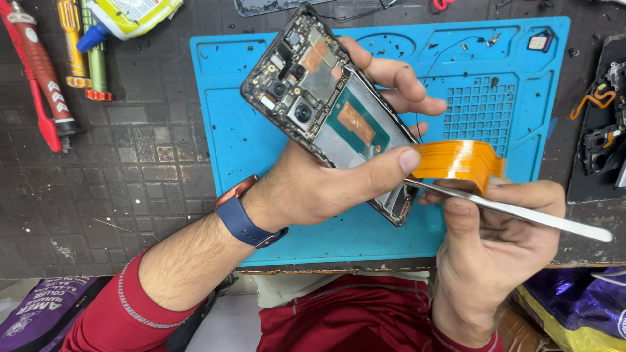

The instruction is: The person holds an opened smartphone and works the battery out of its compartment, first peeling at the battery with their fingers, then using a metal pry tool and tweezers to lift and lever the battery and its attached flex cable free from the phone frame over a blue repair mat.

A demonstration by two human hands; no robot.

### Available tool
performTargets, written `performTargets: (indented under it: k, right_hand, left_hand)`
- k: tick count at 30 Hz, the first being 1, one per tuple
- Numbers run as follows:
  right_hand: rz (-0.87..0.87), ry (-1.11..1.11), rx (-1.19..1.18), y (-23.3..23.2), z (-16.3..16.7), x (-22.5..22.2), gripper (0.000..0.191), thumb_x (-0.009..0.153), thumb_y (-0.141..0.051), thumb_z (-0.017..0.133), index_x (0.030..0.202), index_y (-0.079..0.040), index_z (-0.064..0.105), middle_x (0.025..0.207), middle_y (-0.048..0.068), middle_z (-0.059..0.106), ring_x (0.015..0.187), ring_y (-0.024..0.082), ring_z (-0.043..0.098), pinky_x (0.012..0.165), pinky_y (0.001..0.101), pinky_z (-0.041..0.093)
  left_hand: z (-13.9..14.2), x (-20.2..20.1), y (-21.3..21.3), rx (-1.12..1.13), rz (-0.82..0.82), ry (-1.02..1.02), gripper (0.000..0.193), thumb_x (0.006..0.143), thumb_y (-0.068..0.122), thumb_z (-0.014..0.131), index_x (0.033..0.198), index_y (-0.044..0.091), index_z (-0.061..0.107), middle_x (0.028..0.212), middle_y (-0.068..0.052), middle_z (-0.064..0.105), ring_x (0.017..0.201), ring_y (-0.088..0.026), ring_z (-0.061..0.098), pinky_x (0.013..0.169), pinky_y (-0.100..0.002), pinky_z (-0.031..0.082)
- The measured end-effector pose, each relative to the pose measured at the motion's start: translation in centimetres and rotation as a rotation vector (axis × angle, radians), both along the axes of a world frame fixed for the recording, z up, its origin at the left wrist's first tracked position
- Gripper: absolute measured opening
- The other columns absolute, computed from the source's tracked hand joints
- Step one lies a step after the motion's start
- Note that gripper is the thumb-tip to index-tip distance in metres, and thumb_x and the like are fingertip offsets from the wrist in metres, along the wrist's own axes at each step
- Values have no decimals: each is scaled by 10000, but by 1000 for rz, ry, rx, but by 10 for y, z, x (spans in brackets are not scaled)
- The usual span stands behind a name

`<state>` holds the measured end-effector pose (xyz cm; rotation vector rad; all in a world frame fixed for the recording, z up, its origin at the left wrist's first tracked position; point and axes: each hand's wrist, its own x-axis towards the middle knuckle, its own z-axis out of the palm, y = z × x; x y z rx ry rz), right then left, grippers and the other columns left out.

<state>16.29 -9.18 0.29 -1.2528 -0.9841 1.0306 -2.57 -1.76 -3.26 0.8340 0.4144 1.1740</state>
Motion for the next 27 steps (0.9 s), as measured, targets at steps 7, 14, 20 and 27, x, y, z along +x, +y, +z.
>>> performTargets:
  k: [7, 14, 20, 27]
  right_hand:
    - [32, 307, -14, -2, -12, 7, 283, 1102, -57, 771, 1151, -33, 493, 994, 205, 719, 883, 248, 715, 883, 337, 599]
    - [59, 469, -42, -5, -21, 14, 266, 1101, -35, 767, 1076, -38, 502, 1047, 175, 722, 990, 230, 714, 942, 323, 590]
    - [61, 385, -16, -7, -23, 11, 272, 1071, -39, 772, 1123, -57, 506, 1050, 161, 726, 1001, 219, 716, 903, 324, 596]
    - [110, 476, -22, -7, -25, 15, 263, 1077, -40, 776, 1061, -52, 513, 1034, 158, 728, 970, 223, 709, 909, 307, 582]
  left_hand:
    - [-1, 3, -3, -70, 0, -110, 598, 1085, -41, 691, 1454, 198, 287, 1279, -53, 462, 1344, -211, 528, 1191, -444, 475]
    - [-4, 1, -1, 3, 26, -70, 644, 1117, -45, 663, 1514, 263, 260, 1225, -33, 450, 1311, -187, 532, 1175, -415, 468]
    - [-6, 1, -1, 27, 46, -24, 599, 1110, -60, 588, 1501, 258, 263, 1176, -42, 436, 1218, -190, 556, 1134, -404, 485]
    - [-5, 0, -3, 33, 44, -16, 596, 1095, -80, 553, 1503, 249, 270, 1163, -44, 438, 1195, -179, 554, 1115, -402, 480]
